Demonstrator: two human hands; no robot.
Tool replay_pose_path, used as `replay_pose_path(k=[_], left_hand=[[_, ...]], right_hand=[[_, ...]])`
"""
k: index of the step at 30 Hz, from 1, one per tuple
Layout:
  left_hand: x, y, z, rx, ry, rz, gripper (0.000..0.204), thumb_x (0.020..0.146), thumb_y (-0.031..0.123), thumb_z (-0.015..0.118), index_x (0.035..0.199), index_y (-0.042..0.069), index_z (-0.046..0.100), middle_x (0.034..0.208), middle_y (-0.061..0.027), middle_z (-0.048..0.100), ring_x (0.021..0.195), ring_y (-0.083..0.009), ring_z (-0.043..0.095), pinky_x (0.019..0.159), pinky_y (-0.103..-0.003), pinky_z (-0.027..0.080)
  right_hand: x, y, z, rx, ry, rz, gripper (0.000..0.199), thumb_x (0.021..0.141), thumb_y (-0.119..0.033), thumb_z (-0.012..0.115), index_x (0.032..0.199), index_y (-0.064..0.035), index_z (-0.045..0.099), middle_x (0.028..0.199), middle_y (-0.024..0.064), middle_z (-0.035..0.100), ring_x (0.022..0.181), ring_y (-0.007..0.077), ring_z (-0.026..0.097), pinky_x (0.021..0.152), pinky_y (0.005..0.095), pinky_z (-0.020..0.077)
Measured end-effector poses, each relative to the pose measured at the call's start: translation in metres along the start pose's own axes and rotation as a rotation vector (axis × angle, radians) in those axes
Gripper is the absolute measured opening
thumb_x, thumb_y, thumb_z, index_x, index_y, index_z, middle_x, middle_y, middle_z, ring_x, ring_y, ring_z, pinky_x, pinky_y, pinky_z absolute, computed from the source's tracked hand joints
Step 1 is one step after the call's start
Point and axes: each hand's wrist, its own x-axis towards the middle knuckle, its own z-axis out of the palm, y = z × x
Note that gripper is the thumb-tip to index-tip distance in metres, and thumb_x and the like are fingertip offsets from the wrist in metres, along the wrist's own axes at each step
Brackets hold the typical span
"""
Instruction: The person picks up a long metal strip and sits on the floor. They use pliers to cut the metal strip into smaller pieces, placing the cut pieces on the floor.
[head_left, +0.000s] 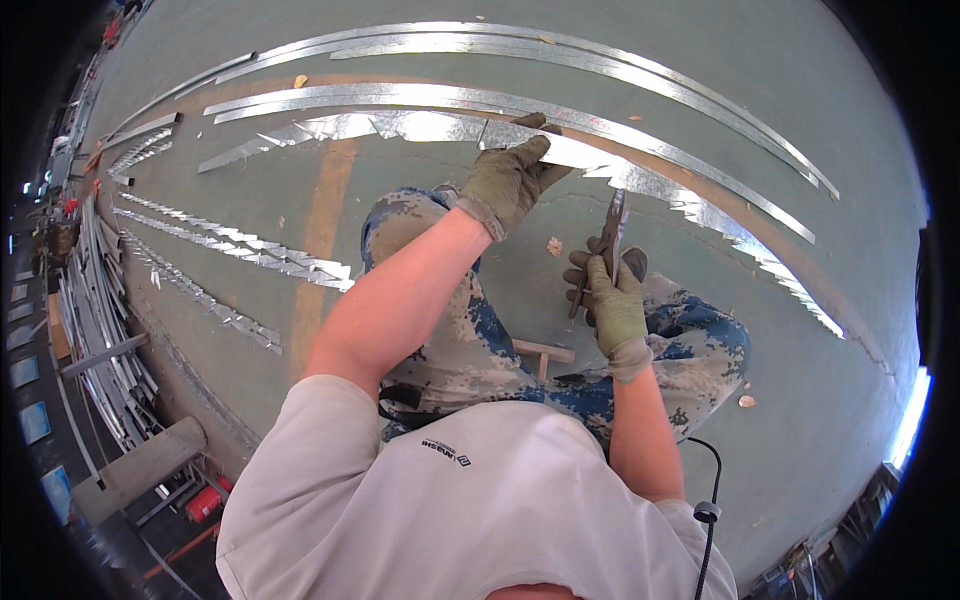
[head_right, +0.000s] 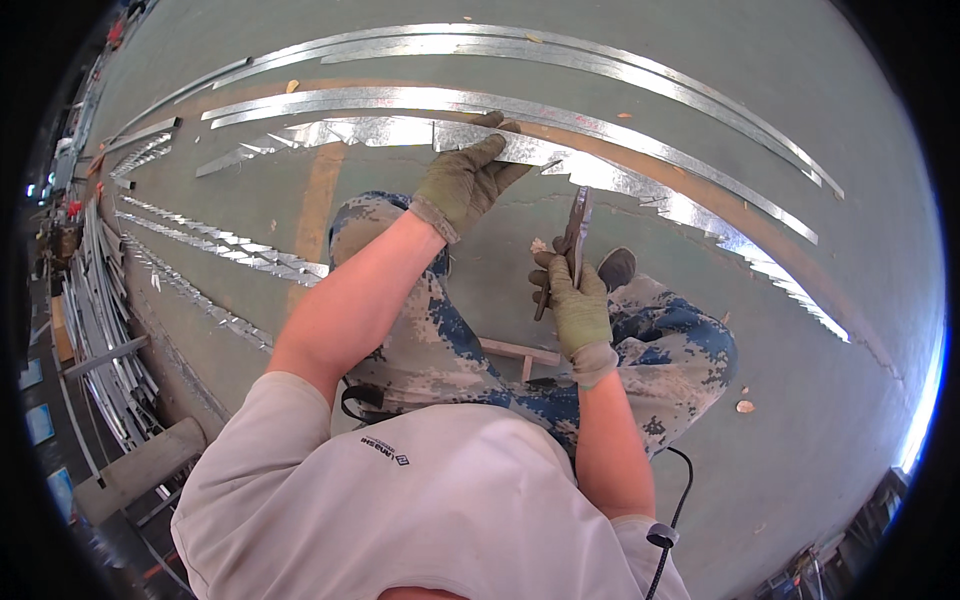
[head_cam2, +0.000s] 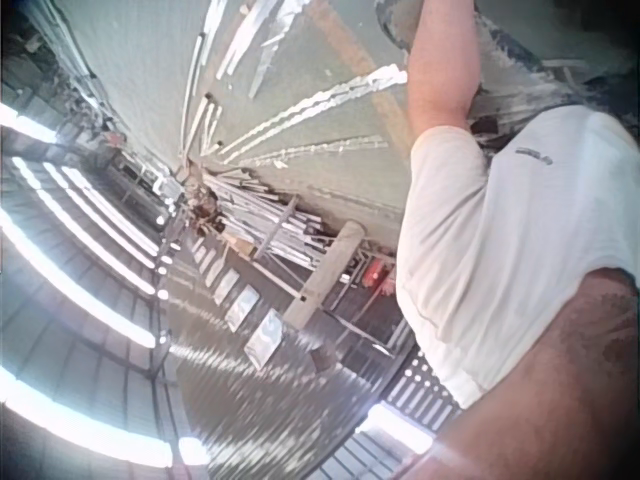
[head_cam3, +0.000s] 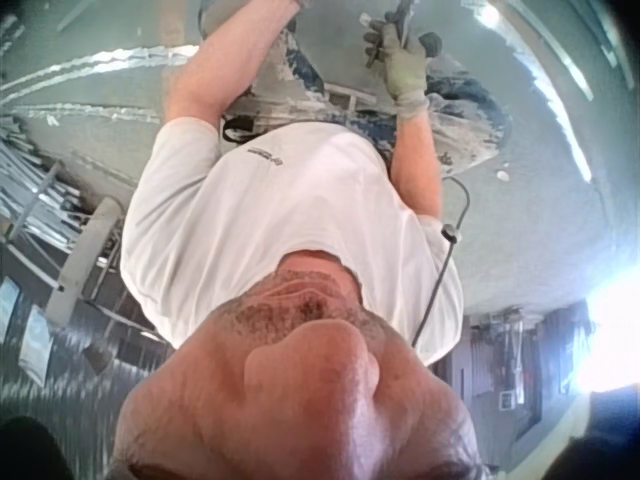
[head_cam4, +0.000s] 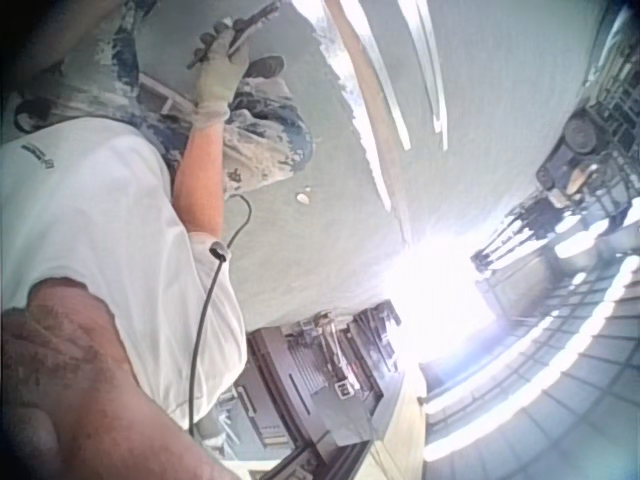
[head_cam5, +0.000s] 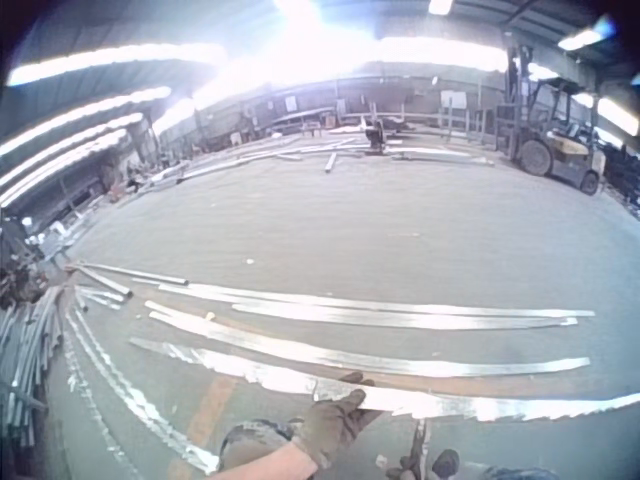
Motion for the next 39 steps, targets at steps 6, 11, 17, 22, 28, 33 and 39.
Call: replay_pose_path(k=[6,11,17,22,28,33,39], left_hand=[[0.001,-0.009,0.004,0.000,-0.017,-0.020,0.030,0.102,-0.001,0.052,0.131,0.006,0.053,0.124,-0.0103,0.064,0.113,-0.0269,0.066,0.104,-0.046,0.058],[-0.003,-0.014,0.012,0.062,-0.037,-0.058,0.034,0.102,0.000,0.053,0.135,0.008,0.050,0.121,-0.0100,0.065,0.111,-0.0239,0.066,0.101,-0.043,0.058],[-0.002,-0.021,0.003,0.231,-0.213,-0.229,0.041,0.101,0.002,0.054,0.140,0.008,0.047,0.129,-0.0099,0.062,0.123,-0.0317,0.060,0.109,-0.050,0.049],[-0.010,-0.021,-0.007,0.359,-0.186,-0.359,0.044,0.097,0.004,0.061,0.139,0.004,0.048,0.134,-0.0107,0.059,0.126,-0.0334,0.058,0.108,-0.050,0.049],[-0.009,-0.008,-0.049,0.205,-0.253,-0.335,0.029,0.100,0.020,0.060,0.128,0.010,0.062,0.145,-0.0131,0.054,0.129,-0.0341,0.056,0.107,-0.053,0.049],[-0.006,-0.002,-0.062,0.025,-0.265,-0.245,0.030,0.101,0.036,0.058,0.127,0.022,0.066,0.145,-0.0120,0.055,0.131,-0.0354,0.055,0.109,-0.055,0.047],[-0.002,0.003,-0.038,-0.098,-0.245,-0.137,0.036,0.101,0.036,0.058,0.131,0.016,0.064,0.137,-0.0114,0.062,0.132,-0.0364,0.054,0.110,-0.057,0.045]], right_hand=[[0.009,-0.005,-0.004,0.017,0.062,-0.025,0.041,0.105,-0.027,0.058,0.138,-0.0037,0.053,0.103,0.0083,0.068,0.081,0.0145,0.065,0.066,0.0285,0.0530],[0.000,-0.015,-0.002,-0.025,0.223,-0.017,0.034,0.102,-0.025,0.063,0.129,-0.0065,0.061,0.085,0.0010,0.064,0.059,0.0083,0.055,0.050,0.0253,0.0434],[-0.003,-0.017,-0.036,-0.057,0.265,-0.068,0.030,0.099,-0.025,0.067,0.122,-0.0064,0.064,0.080,-0.0020,0.060,0.058,0.0066,0.048,0.049,0.0238,0.0386],[-0.020,-0.037,-0.073,-0.127,0.332,-0.010,0.030,0.096,-0.026,0.070,0.118,-0.0055,0.067,0.070,-0.0037,0.055,0.057,0.0056,0.048,0.049,0.0241,0.0381],[-0.030,-0.052,-0.136,-0.173,0.403,-0.109,0.035,0.099,-0.021,0.067,0.127,-0.0011,0.062,0.079,-0.0015,0.058,0.055,0.0038,0.048,0.045,0.0206,0.0392],[-0.052,-0.081,-0.164,-0.150,0.431,-0.095,0.033,0.098,-0.021,0.067,0.126,-0.0023,0.063,0.081,-0.0011,0.059,0.058,0.0039,0.049,0.047,0.0206,0.0385],[-0.066,-0.098,-0.170,-0.147,0.423,-0.073,0.034,0.100,-0.022,0.065,0.128,-0.0032,0.061,0.082,-0.0017,0.059,0.059,0.0041,0.050,0.048,0.0208,0.0390]])
